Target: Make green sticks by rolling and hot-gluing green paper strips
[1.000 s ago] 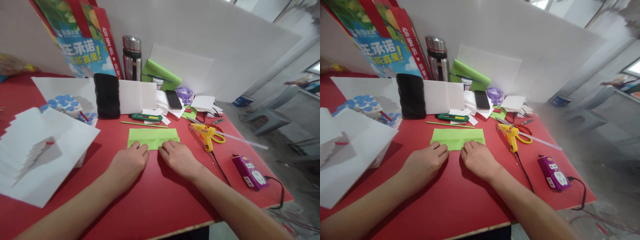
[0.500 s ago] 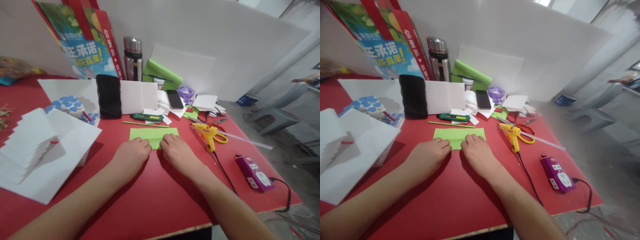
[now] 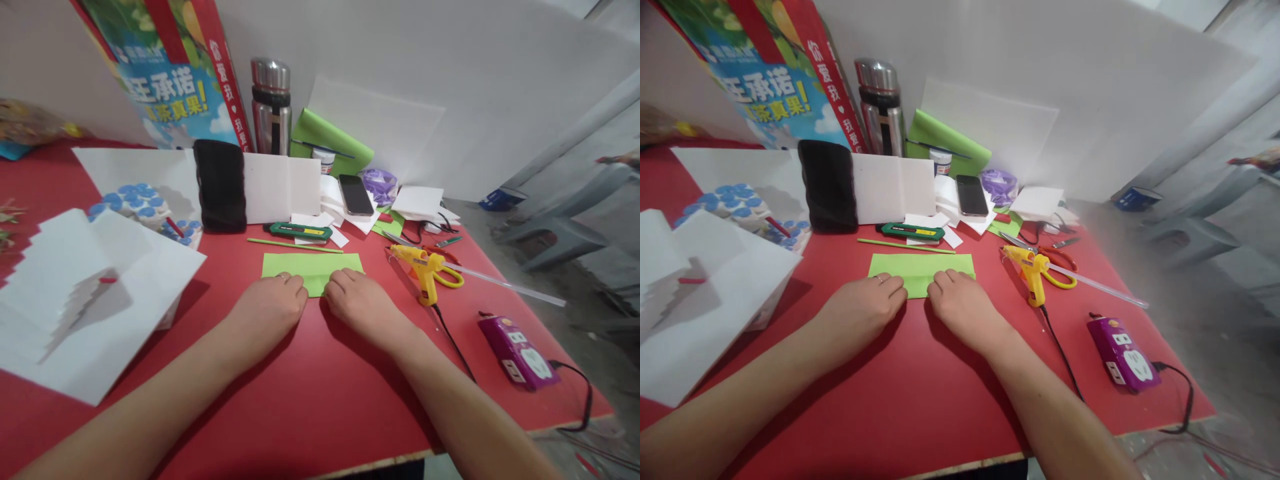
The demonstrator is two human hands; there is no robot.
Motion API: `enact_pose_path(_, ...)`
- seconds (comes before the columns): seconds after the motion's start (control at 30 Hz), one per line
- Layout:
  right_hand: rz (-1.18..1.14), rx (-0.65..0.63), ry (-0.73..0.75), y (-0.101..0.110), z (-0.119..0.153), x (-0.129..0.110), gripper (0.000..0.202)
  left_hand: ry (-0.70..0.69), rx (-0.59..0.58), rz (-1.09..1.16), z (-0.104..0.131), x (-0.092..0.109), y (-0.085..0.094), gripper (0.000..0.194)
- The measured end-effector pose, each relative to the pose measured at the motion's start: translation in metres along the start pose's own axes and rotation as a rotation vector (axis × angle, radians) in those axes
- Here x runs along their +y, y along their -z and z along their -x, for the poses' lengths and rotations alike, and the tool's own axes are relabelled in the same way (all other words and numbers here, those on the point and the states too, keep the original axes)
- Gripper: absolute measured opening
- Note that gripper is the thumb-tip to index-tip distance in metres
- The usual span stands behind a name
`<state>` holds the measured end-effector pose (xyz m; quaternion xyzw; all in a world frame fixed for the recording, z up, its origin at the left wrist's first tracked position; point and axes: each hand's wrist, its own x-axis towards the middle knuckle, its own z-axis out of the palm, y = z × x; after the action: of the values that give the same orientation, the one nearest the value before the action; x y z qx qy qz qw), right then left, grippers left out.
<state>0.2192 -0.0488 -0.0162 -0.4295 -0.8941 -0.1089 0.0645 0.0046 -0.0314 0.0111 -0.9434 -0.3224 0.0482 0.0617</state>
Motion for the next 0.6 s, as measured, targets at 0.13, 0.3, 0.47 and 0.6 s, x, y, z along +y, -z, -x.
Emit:
enact_pose_path(0.13, -0.026, -0.048, -0.02, 0.002, -0.002, 0.001, 0.01, -0.002, 0.027, 0.026, -0.001, -0.004, -0.004, 0.023)
enact_pose_path(0.3, -0.058, -0.079, -0.051, 0.006, -0.001, 0.002, 0.01, -0.028, 0.093, 0.019, -0.003, -0.007, -0.01, 0.022)
enact_pose_path(0.47, -0.142, -0.049, -0.06, 0.002, 0.0, 0.0, 0.015, -0.046, 0.149, 0.015, -0.004, -0.009, -0.016, 0.021)
enact_pose_path(0.6, -0.274, 0.01, -0.084, -0.007, -0.002, -0.003, 0.017, -0.036, 0.189, 0.041, -0.005, -0.013, -0.022, 0.018)
